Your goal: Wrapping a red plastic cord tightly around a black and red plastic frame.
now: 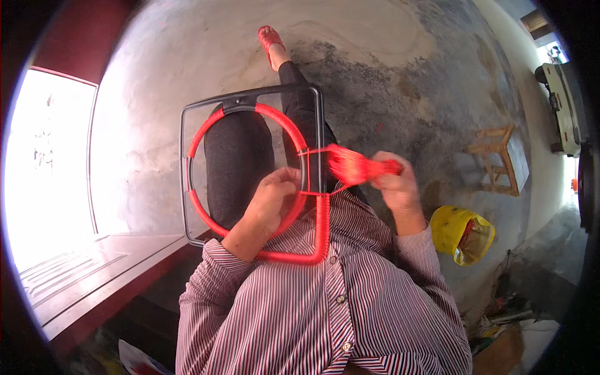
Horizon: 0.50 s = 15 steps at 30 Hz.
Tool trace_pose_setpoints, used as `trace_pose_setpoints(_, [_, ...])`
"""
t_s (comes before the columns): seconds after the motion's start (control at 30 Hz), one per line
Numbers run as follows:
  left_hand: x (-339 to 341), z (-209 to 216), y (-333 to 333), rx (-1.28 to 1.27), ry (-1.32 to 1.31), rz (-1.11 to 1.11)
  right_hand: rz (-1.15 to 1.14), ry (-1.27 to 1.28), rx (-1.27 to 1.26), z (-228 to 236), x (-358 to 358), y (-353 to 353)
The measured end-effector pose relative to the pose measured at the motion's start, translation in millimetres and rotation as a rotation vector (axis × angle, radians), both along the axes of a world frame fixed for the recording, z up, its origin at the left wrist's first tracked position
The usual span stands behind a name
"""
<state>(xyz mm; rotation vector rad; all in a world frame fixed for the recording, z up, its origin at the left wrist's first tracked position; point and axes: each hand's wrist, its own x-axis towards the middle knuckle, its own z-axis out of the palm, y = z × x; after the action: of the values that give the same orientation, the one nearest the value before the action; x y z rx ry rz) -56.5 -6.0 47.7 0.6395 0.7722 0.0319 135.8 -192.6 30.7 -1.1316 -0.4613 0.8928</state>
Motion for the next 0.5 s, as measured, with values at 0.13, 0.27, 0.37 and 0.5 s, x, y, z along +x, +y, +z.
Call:
trace_pose_setpoints(0.13, [9, 17, -7, 0.005, -0.019, 0.04, 0.459, 0.148, 0.658, 2, 39, -36])
trace_pose_setpoints(0.27, [7, 21, -10, 0.048, -0.053, 0.136, 0.24, 0.171, 0.64, 35, 55, -63])
trace_pose_setpoints(0.37, [-5, 7, -8, 0.185, -0.105, 0.073, -0.331, 0.365, 0.292, 59, 31, -48])
trace_pose_setpoints(0.5, [-11, 6, -12, 0.393, -0.126, -0.064, 0.029, 0.143, -0.062, 43, -26, 6])
